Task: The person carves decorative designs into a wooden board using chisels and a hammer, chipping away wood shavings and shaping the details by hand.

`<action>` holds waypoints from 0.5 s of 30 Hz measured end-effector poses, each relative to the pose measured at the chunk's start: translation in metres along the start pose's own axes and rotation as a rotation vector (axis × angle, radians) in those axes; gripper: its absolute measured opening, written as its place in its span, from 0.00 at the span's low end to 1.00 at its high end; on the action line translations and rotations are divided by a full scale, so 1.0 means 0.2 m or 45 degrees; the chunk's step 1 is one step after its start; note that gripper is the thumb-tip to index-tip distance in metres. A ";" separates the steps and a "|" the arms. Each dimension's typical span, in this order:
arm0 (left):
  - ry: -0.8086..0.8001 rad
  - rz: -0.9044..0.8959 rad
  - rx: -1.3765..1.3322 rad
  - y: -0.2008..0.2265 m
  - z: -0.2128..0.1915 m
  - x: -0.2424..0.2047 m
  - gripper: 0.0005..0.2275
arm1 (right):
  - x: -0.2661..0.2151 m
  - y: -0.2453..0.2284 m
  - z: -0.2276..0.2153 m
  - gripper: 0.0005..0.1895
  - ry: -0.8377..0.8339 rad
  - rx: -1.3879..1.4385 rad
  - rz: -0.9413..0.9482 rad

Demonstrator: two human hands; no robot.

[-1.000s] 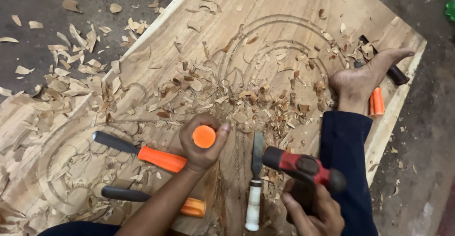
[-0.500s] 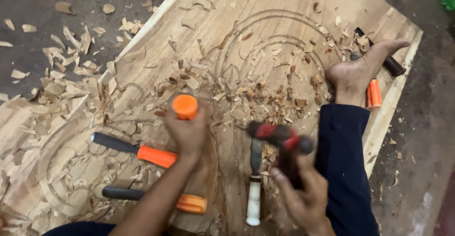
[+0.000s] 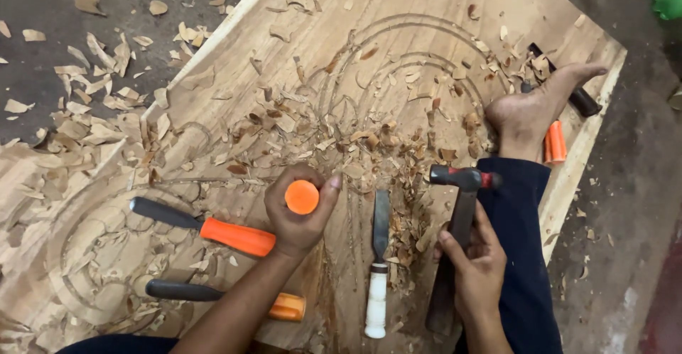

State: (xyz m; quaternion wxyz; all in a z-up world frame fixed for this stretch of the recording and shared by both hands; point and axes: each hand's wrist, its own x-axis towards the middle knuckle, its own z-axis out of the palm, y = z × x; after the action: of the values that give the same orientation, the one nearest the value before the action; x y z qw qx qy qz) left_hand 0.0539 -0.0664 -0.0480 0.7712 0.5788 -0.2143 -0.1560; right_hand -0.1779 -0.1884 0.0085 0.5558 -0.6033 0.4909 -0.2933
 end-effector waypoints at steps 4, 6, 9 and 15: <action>-0.018 0.064 -0.006 0.01 0.01 -0.01 0.10 | -0.10 -0.09 0.01 0.41 -0.033 -0.113 -0.103; -0.012 0.050 -0.011 0.02 0.01 -0.01 0.10 | -0.14 -0.09 0.00 0.41 -0.069 -0.102 -0.146; -0.016 0.047 -0.026 0.02 0.01 -0.02 0.09 | -0.19 -0.10 -0.01 0.42 -0.121 -0.060 -0.186; -0.036 0.069 0.004 0.00 0.00 -0.03 0.10 | -0.22 -0.10 -0.04 0.42 -0.175 -0.001 -0.211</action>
State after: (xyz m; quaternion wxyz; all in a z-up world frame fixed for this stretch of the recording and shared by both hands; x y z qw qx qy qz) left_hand 0.0483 -0.0640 -0.0487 0.7712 0.5716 -0.2411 -0.1430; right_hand -0.1944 -0.1528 0.0369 0.5618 -0.6609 0.4000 -0.2960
